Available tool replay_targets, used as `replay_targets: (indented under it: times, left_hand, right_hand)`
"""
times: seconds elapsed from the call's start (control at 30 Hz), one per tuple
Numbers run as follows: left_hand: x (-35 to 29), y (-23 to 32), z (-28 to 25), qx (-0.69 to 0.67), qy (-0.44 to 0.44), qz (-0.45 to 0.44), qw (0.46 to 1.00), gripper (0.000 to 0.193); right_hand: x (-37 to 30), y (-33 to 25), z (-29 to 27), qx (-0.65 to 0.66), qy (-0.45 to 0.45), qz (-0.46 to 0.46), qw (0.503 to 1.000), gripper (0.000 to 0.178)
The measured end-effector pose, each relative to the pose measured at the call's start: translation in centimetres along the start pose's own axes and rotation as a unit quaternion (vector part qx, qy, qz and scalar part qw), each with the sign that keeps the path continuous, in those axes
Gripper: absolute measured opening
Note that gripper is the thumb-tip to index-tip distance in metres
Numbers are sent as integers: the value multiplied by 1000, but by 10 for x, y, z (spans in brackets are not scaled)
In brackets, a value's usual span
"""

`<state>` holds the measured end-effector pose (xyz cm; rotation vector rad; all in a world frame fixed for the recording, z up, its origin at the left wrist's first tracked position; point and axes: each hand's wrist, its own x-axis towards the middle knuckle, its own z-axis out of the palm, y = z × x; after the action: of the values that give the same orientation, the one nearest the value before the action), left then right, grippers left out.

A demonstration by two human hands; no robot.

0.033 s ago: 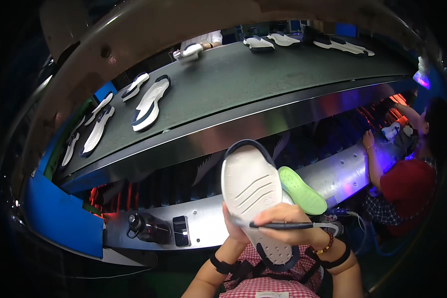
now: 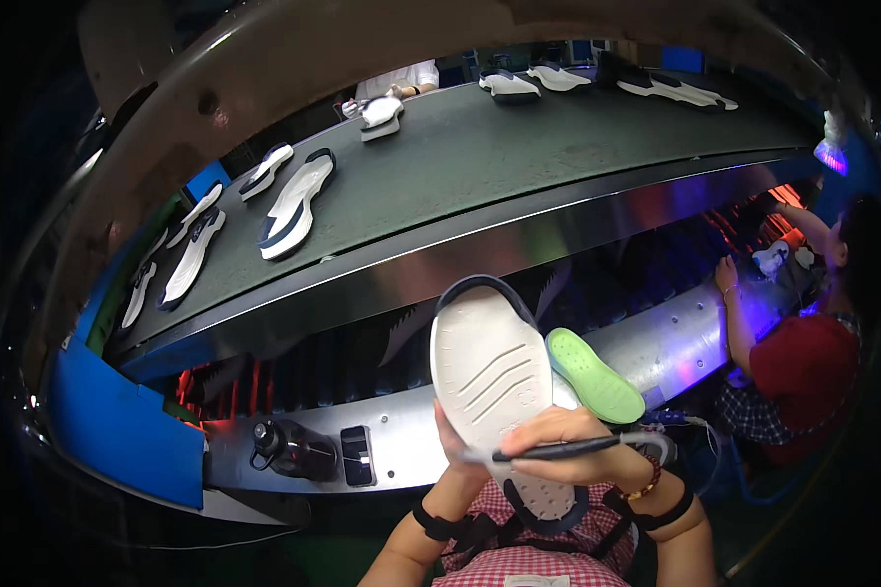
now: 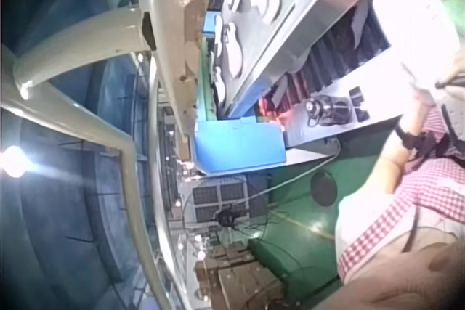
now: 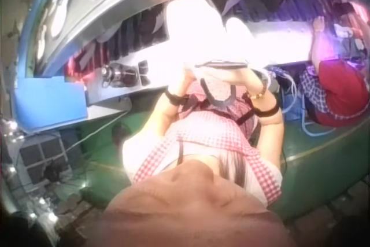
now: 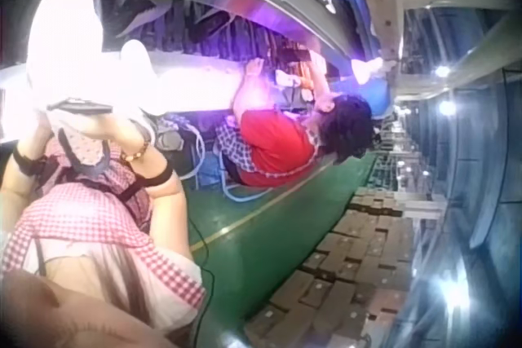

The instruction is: Apply adhesive or primer to the inner surface of shoe outsoles using a brush on a production line.

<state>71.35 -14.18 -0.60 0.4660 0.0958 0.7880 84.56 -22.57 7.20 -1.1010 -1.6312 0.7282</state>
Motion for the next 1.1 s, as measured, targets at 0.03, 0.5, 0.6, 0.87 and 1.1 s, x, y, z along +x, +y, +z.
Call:
replay_targets:
  times: [0.03,0.5,0.6,0.87,1.1]
  left_hand:
    - [0,1,0,3,37,-12,999,80]
    - [13,12,-10,85,83,43,992,96]
    - [18,15,7,77,80,88,990,97]
    - [31,25,-1,-86,-83,66,991,97]
    - [32,25,4,-153,-199,48,967,94]
  right_hand:
    - [-4,2,-3,79,10,39,996,18]
    - [-17,18,-20,-9,65,49,997,24]
    - [-23,13,-13,-10,-17,22,1000,25]
    - [-30,17,-18,-44,32,43,998,21]
    - [-34,12,-25,33,75,37,996,21]
